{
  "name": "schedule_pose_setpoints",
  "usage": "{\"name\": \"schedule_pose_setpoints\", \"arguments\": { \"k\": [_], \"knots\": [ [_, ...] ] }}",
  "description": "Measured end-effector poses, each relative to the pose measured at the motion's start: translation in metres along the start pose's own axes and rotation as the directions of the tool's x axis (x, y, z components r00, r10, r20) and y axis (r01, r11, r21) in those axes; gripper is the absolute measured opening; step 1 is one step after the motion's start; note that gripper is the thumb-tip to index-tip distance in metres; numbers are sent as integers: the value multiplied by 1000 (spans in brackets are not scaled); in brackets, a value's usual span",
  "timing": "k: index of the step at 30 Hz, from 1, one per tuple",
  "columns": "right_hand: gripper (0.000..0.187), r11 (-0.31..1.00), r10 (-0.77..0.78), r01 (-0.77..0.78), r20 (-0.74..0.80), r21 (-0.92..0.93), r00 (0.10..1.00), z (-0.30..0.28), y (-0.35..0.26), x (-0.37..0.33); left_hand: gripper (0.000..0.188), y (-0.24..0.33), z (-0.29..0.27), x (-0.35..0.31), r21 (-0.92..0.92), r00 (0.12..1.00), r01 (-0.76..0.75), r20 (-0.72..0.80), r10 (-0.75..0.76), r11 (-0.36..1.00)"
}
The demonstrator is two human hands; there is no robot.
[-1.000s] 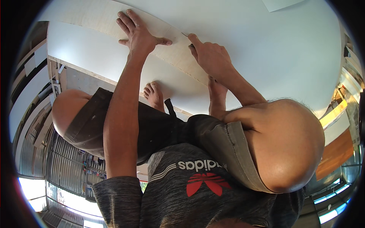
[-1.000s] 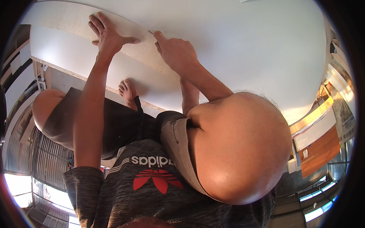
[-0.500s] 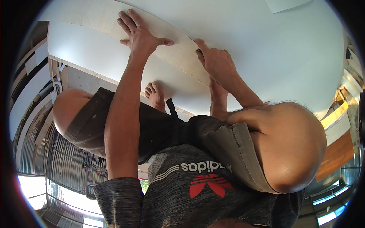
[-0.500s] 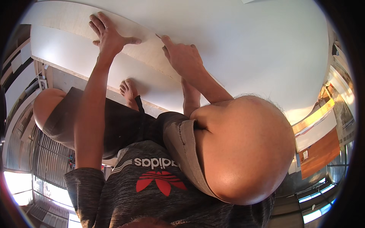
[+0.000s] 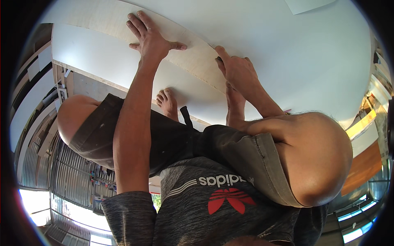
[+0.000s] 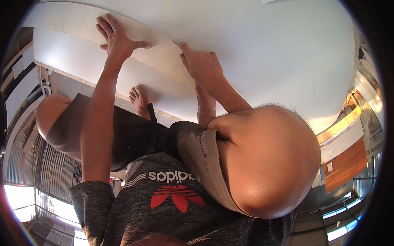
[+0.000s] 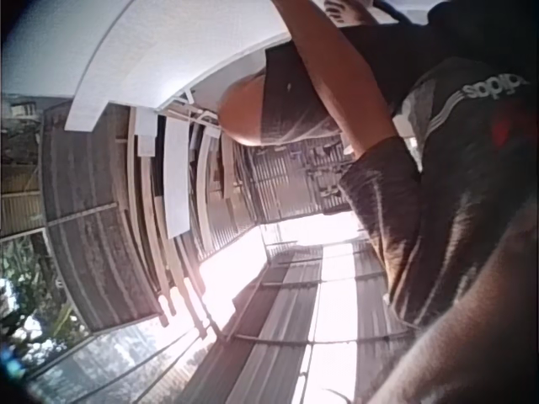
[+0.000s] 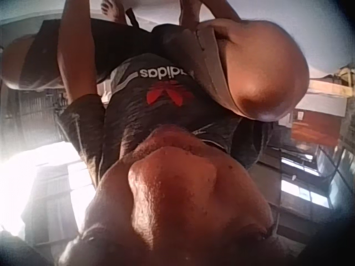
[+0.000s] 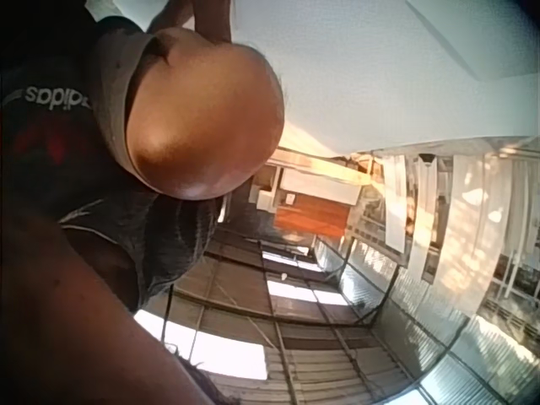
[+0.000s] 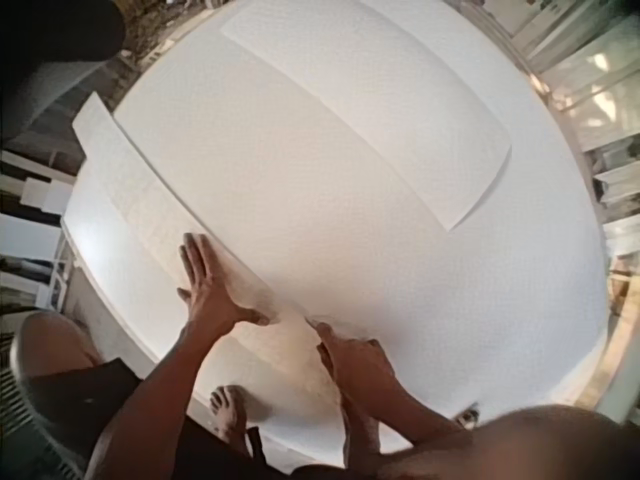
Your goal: Using a utility knife to cut a thin white laminate sheet along a template guide on a workbench.
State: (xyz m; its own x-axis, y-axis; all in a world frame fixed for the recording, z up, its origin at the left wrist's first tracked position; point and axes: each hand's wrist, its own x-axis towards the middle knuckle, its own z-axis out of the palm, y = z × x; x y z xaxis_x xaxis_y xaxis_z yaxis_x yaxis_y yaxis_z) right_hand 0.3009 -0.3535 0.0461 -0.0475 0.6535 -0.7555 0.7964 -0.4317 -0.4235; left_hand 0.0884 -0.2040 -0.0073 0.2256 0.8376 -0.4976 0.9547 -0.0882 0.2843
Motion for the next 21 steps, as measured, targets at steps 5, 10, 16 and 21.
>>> {"name": "schedule_pose_setpoints", "arguments": {
  "k": [5,10,16,21],
  "knots": [
    [32,999,-26,27,-34,29,999,3,5,-3,181,2,0,1,-2,1000,2,6,-2,1000],
    [32,997,-53,57,-81,50,995,7,10,-6,181,2,-3,1,-1,1000,19,14,-19,1000],
    [35,987,-162,161,-186,-24,969,10,21,-13,181,3,-3,1,-5,1000,24,7,-24,1000],
    [35,985,-172,173,-229,-14,958,8,15,-3,182,5,-4,3,-16,999,35,14,-35,999]
  ]
}}
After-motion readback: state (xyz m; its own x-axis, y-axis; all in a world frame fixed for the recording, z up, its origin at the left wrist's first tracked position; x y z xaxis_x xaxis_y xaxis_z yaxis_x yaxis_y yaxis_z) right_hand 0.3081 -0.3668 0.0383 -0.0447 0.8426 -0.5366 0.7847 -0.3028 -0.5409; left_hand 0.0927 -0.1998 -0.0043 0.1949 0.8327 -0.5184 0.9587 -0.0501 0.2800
